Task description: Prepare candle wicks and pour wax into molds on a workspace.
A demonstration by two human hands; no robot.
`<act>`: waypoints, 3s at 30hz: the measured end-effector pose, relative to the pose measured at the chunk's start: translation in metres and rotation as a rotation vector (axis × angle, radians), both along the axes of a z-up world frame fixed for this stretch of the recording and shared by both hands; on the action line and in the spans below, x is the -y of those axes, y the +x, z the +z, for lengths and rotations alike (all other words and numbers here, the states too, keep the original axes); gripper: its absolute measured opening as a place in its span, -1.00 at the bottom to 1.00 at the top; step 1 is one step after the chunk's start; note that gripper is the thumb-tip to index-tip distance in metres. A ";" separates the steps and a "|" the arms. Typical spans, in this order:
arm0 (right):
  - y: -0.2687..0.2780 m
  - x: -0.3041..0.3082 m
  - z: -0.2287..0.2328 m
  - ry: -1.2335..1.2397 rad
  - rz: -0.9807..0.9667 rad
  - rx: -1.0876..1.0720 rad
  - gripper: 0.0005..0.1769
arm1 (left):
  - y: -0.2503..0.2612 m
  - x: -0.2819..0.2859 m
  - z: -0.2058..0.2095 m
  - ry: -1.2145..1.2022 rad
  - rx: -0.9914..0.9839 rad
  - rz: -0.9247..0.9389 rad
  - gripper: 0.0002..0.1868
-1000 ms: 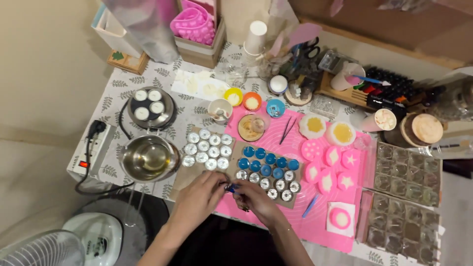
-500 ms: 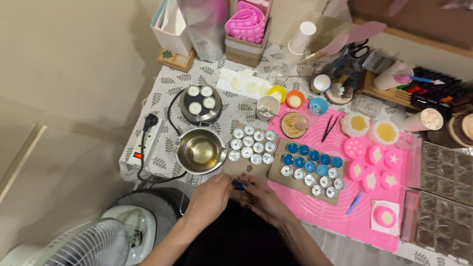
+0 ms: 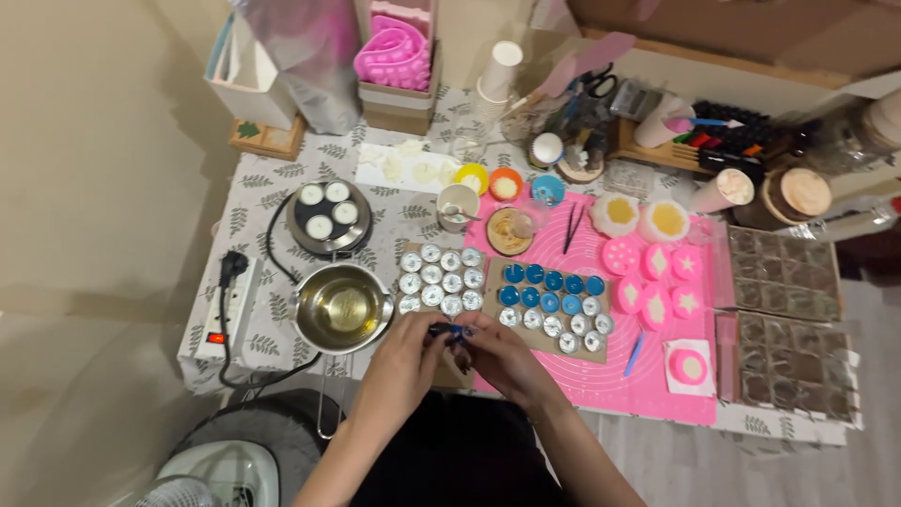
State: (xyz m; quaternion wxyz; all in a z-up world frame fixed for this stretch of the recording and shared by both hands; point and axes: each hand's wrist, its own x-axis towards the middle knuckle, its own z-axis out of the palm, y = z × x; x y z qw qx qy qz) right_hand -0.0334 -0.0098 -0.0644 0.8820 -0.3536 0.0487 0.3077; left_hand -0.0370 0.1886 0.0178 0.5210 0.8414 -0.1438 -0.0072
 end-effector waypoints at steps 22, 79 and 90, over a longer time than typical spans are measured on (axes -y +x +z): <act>0.112 0.197 -0.075 0.080 -0.415 -0.253 -0.61 | 0.049 0.121 -0.111 -0.661 -0.667 0.401 -0.66; 0.099 0.302 -0.053 -0.464 -0.536 -0.076 -0.57 | 0.175 0.231 -0.169 -0.637 -0.564 0.480 -0.49; 0.175 0.227 -0.118 -0.757 -0.380 0.251 -0.61 | 0.121 0.172 -0.068 -1.345 -0.471 0.083 -0.10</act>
